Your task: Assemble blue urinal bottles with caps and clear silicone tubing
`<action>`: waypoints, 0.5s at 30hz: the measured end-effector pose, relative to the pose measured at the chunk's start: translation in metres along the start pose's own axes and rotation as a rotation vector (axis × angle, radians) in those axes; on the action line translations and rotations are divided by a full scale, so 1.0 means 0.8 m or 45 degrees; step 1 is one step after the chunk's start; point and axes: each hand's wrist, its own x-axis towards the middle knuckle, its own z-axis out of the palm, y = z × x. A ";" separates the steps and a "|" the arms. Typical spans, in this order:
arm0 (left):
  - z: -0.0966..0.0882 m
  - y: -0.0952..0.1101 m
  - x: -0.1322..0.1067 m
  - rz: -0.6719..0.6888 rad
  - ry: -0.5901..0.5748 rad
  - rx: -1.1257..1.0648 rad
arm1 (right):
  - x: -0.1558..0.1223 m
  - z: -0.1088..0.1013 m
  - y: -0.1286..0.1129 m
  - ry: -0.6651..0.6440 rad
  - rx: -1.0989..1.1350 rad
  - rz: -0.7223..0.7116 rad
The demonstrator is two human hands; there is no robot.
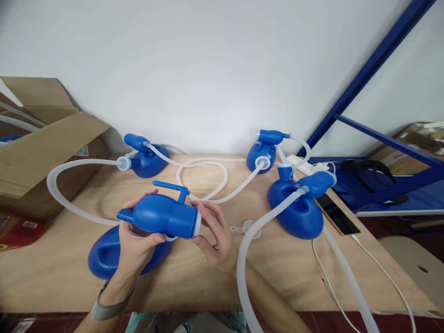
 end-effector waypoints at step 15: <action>0.002 -0.006 -0.018 -0.123 0.190 0.067 | 0.009 0.003 -0.003 0.043 0.078 0.061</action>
